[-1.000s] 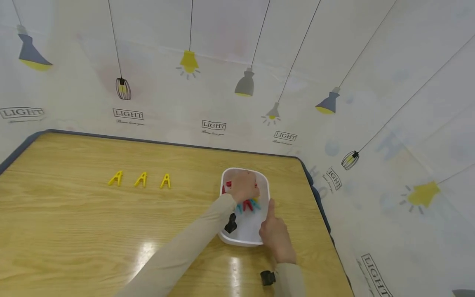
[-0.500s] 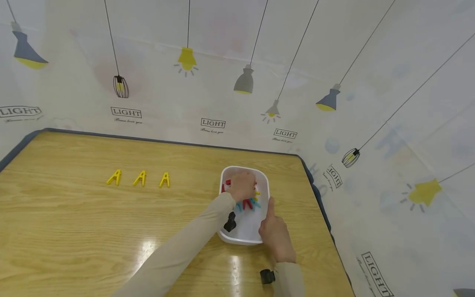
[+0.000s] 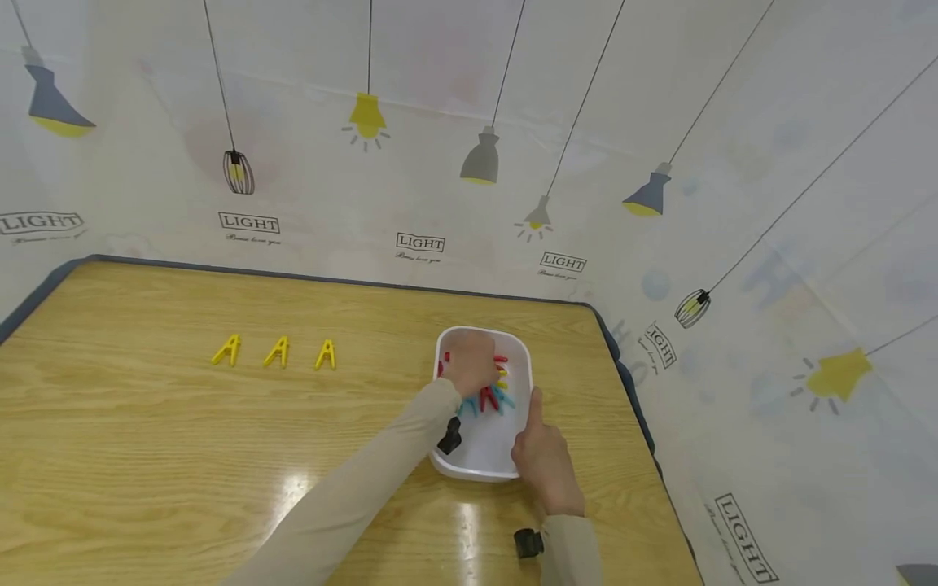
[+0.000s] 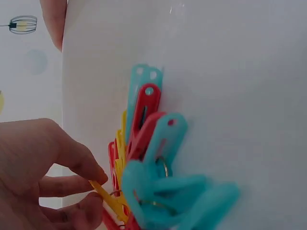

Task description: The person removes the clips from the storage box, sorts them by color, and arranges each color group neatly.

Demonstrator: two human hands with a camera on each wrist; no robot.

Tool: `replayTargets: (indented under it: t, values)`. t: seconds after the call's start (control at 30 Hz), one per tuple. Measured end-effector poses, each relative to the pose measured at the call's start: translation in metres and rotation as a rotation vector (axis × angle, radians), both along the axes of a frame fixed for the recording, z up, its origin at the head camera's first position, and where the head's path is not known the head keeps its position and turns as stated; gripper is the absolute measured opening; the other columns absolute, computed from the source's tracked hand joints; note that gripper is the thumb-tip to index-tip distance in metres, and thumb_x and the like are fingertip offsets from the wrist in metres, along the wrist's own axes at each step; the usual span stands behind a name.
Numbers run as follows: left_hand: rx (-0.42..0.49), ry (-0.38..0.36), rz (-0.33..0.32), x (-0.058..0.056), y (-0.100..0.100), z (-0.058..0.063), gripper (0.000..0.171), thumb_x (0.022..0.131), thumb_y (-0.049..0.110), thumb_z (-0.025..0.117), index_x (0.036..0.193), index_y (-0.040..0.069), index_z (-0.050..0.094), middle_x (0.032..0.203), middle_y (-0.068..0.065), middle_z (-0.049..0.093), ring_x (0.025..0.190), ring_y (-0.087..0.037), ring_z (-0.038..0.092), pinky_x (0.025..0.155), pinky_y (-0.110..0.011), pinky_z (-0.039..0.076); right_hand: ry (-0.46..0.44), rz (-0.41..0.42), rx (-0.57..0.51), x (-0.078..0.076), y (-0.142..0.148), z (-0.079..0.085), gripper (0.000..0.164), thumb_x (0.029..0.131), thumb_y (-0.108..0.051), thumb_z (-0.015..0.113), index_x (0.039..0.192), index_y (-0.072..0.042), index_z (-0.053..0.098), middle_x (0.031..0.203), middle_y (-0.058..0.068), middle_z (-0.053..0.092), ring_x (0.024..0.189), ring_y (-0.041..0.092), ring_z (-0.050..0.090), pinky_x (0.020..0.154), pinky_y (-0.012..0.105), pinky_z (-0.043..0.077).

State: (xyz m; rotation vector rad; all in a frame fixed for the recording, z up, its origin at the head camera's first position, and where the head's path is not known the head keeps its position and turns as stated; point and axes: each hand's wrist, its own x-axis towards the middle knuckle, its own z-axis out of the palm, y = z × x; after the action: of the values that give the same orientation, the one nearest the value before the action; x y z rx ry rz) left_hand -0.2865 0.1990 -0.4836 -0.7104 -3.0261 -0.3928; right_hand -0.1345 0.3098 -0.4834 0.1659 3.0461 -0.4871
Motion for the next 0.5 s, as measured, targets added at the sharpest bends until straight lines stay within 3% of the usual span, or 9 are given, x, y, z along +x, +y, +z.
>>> replayTargets:
  t: [0.2, 0.37, 0.5]
  values:
    - [-0.086, 0.076, 0.015, -0.001, -0.007, 0.001, 0.021, 0.087, 0.031, 0.071, 0.096, 0.012, 0.073, 0.101, -0.005, 0.075, 0.089, -0.019, 0.068, 0.073, -0.040, 0.055, -0.011, -0.006, 0.006, 0.000, 0.000, 0.001, 0.068, 0.097, -0.003, 0.049, 0.154, 0.006, 0.012, 0.068, 0.017, 0.058, 0.057, 0.023, 0.054, 0.055, 0.039, 0.047]
    - [-0.115, 0.118, 0.033, 0.002, -0.009, 0.008, 0.015, 0.093, 0.025, 0.067, 0.100, 0.014, 0.074, 0.099, -0.003, 0.075, 0.088, -0.018, 0.070, 0.065, -0.037, 0.054, -0.024, 0.000, -0.021, -0.001, 0.000, 0.003, 0.069, 0.098, -0.004, 0.049, 0.155, 0.005, 0.011, 0.068, 0.014, 0.056, 0.057, 0.022, 0.052, 0.054, 0.035, 0.044]
    - [-0.113, 0.098, 0.054, 0.005, -0.010, 0.015, 0.013, 0.095, 0.024, 0.064, 0.101, 0.016, 0.072, 0.094, -0.001, 0.075, 0.079, -0.016, 0.070, 0.053, -0.035, 0.051, -0.048, -0.012, -0.040, -0.002, 0.000, 0.003, 0.070, 0.099, -0.004, 0.049, 0.156, 0.003, 0.009, 0.067, 0.012, 0.055, 0.056, 0.020, 0.050, 0.052, 0.031, 0.042]
